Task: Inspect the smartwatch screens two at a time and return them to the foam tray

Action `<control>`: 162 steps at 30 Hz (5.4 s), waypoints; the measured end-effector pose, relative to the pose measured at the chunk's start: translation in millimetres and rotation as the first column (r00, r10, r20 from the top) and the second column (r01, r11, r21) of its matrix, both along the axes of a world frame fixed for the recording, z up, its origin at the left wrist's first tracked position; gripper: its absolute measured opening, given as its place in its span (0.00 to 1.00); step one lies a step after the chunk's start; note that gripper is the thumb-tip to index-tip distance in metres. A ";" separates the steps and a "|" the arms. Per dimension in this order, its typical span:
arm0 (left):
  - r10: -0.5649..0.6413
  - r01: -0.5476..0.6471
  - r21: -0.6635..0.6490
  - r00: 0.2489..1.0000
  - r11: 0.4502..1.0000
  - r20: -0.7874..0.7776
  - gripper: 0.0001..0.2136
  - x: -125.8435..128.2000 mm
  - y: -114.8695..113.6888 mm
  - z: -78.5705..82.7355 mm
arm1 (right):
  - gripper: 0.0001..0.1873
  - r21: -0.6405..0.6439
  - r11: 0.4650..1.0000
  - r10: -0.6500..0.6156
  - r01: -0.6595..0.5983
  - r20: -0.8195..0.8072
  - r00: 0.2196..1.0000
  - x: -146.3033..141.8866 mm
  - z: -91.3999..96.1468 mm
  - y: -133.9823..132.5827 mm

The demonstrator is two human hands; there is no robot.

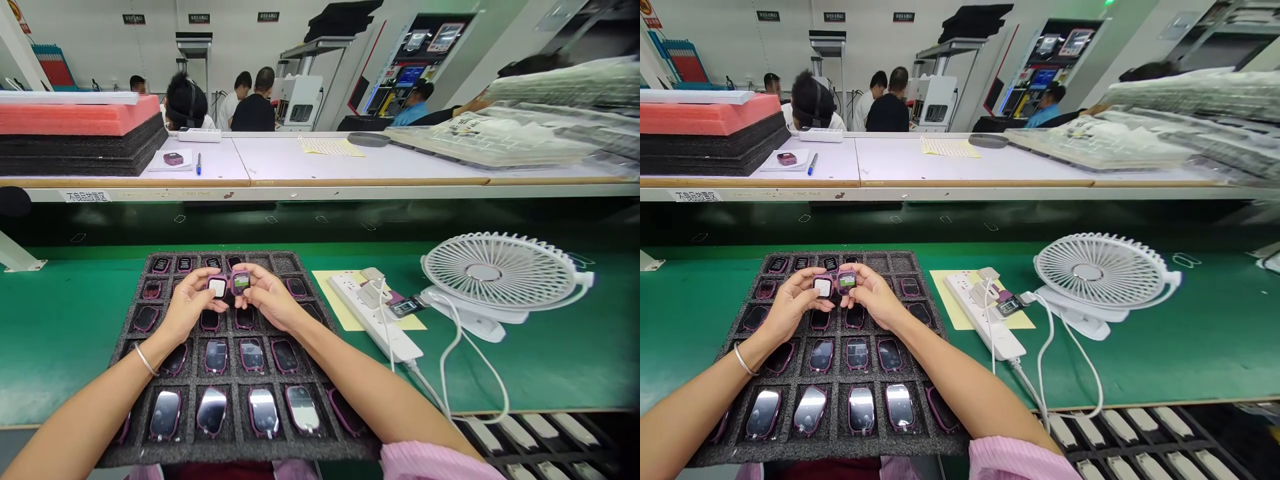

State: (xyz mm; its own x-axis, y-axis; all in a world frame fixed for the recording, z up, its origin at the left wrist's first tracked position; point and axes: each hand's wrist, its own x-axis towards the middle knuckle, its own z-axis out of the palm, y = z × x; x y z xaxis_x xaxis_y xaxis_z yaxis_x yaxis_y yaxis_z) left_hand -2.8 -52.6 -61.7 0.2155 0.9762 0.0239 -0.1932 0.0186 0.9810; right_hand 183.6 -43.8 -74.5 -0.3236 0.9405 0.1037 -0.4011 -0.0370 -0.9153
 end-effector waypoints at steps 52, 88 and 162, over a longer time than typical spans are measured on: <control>0.005 -0.006 0.021 1.000 1.000 0.021 0.21 0.7 1.3 -0.9 | 0.22 -0.021 0.999 0.023 -0.024 -0.037 0.999 0.3 -1.6 -0.2; 0.058 -0.040 0.128 0.988 0.991 -0.145 0.14 1.2 1.4 -4.1 | 0.19 -0.050 0.997 0.058 -0.057 0.003 0.998 0.2 -2.7 -1.2; 0.027 -0.027 -0.069 1.000 0.997 0.000 0.20 2.8 -2.8 0.1 | 0.19 -0.069 0.997 -0.035 0.040 0.069 0.997 -1.1 -4.5 0.7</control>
State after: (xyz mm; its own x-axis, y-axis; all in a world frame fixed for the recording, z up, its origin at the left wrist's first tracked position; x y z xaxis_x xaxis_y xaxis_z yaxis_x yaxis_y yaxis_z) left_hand 0.0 -55.4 -61.6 0.1892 0.9810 -0.0436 -0.1959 0.0812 0.9773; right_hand 182.5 -43.1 -79.0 -0.2923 0.9562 0.0161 -0.3407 -0.0884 -0.9360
